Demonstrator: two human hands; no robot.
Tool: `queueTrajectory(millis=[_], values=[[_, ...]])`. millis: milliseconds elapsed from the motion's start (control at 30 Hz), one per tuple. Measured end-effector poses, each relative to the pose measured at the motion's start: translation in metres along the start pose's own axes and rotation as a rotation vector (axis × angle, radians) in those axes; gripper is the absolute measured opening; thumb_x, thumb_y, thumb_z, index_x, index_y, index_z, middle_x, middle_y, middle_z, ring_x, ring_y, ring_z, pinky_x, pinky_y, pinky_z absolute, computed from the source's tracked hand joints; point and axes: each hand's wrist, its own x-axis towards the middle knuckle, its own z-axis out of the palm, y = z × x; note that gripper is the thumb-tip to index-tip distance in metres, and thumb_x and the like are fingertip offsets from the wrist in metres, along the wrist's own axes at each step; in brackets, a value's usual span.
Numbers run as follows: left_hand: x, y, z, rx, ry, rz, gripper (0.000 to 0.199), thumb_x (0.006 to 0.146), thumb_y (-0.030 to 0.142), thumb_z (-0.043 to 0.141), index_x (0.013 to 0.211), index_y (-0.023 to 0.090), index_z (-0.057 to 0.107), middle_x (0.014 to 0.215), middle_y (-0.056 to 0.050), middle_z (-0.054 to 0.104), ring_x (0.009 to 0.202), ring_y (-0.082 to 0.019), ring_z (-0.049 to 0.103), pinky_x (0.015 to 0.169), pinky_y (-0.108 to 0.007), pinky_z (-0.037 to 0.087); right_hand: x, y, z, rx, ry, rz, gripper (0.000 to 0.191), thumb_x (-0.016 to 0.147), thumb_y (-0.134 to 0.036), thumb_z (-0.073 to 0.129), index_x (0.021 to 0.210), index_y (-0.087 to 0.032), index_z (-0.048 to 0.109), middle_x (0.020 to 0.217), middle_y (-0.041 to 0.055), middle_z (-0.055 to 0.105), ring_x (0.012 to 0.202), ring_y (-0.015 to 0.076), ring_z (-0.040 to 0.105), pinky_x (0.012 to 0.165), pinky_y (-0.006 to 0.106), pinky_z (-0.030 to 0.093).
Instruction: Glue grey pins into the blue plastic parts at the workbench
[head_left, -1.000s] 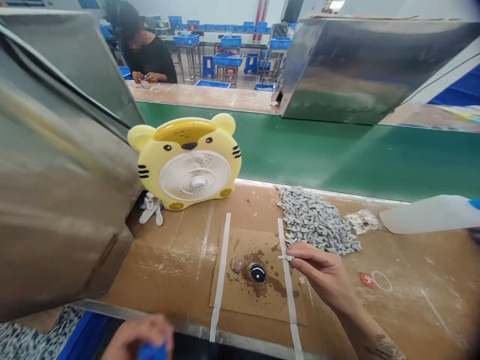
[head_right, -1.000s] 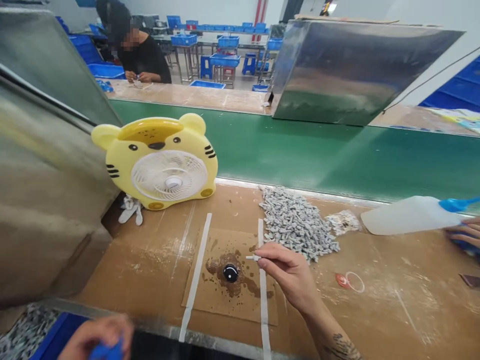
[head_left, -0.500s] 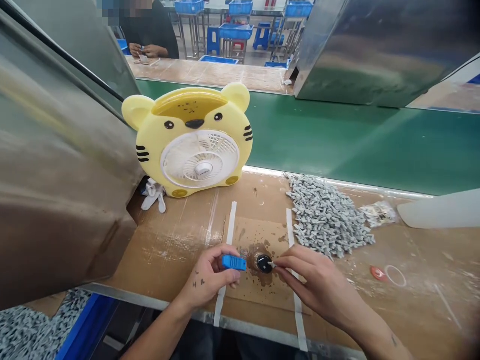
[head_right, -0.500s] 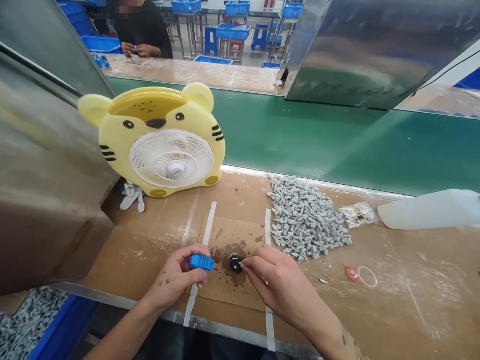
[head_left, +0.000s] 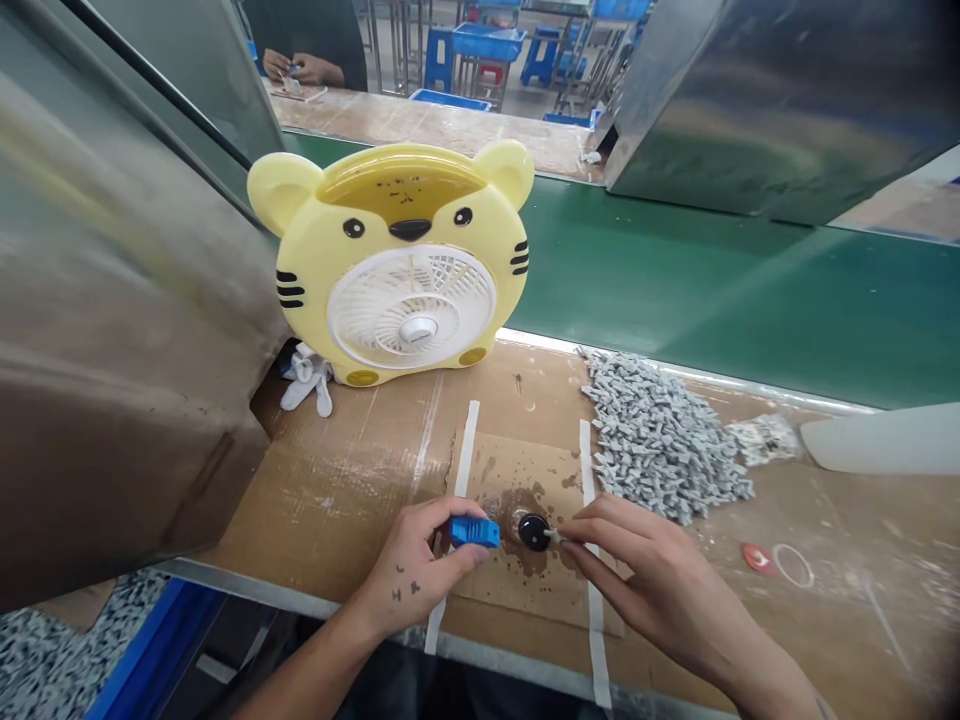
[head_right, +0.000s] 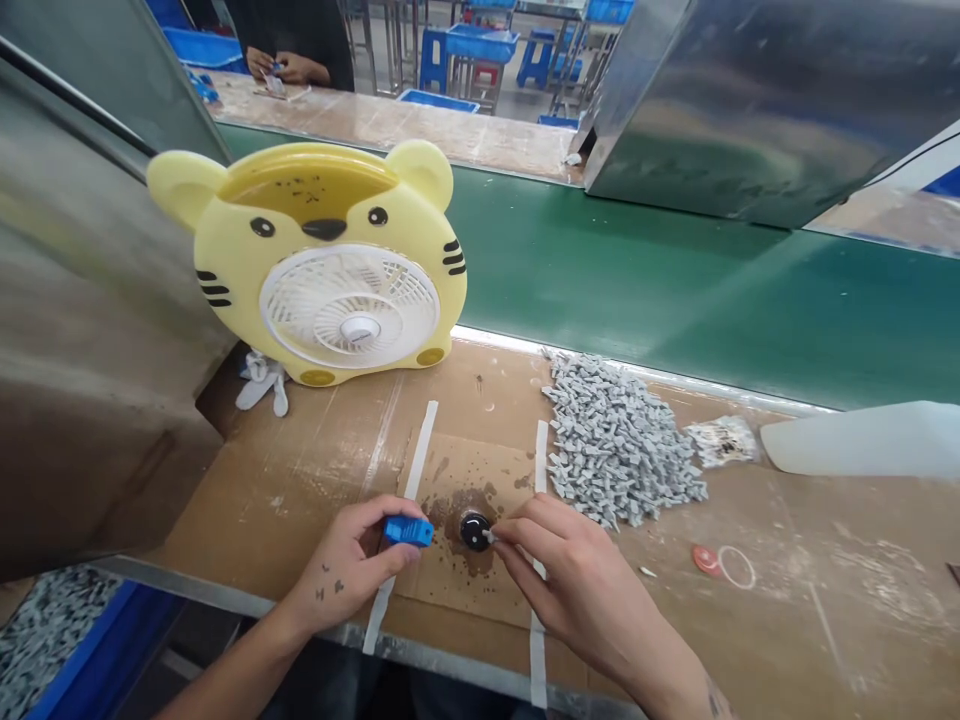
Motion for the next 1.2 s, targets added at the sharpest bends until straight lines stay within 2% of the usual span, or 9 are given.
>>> queueTrajectory(millis=[200,333,533,700,1000,1200], values=[[0.010,0.003,0.006,-0.027,-0.019,0.189,0.024,0.083,0.016,0.072,0.106,0.024,0.075,0.107,-0.003,0.074,0.100,-0.018,0.067,0.092,-0.026,0.049,-0.003,-0.006,-0.010,0.120,0.101,-0.013,0.014,0.100,-0.016,0.058,0.107,-0.025,0.066,0.088,0.0040,0.067,0.079,0.0179,0.064,0.066,0.029,0.050],[0.013,0.006,0.008,-0.051,-0.016,0.268,0.025,0.083,0.013,0.072,0.105,0.024,0.075,0.110,-0.005,0.071,0.106,-0.019,0.066,0.095,-0.027,0.049,0.004,-0.014,-0.012,0.179,0.171,-0.044,0.015,0.097,-0.013,0.061,0.105,-0.024,0.067,0.087,0.0037,0.068,0.077,0.0174,0.065,0.067,0.029,0.052],[0.012,0.012,0.010,-0.028,-0.020,0.294,0.025,0.083,0.010,0.071,0.105,0.023,0.074,0.107,-0.006,0.070,0.102,-0.019,0.066,0.093,-0.027,0.050,0.014,-0.022,-0.008,0.209,0.171,-0.085,0.015,0.096,-0.013,0.061,0.104,-0.023,0.069,0.087,0.0053,0.068,0.078,0.0188,0.065,0.066,0.030,0.052],[0.011,0.018,0.011,0.014,-0.004,0.344,0.027,0.082,0.009,0.071,0.106,0.022,0.074,0.106,-0.006,0.071,0.100,-0.019,0.067,0.092,-0.028,0.053,0.018,-0.024,-0.003,0.223,0.122,-0.088,0.013,0.099,-0.016,0.059,0.102,-0.023,0.069,0.085,0.0050,0.067,0.077,0.0180,0.064,0.065,0.029,0.050],[0.008,0.034,0.013,0.245,0.113,0.674,0.021,0.089,0.010,0.068,0.109,0.013,0.072,0.096,-0.010,0.072,0.084,-0.016,0.070,0.075,-0.023,0.059,0.018,-0.030,0.000,0.254,0.152,-0.126,0.013,0.098,-0.008,0.057,0.102,-0.018,0.064,0.085,0.0045,0.062,0.076,0.0162,0.060,0.065,0.027,0.048],[0.011,0.034,0.011,0.404,0.122,0.831,0.023,0.088,0.005,0.065,0.110,0.012,0.067,0.099,-0.012,0.073,0.088,-0.018,0.071,0.081,-0.026,0.059,0.016,-0.033,0.005,0.231,0.205,-0.202,0.020,0.095,-0.001,0.058,0.108,-0.015,0.064,0.088,0.0069,0.063,0.079,0.0175,0.060,0.069,0.029,0.050]])
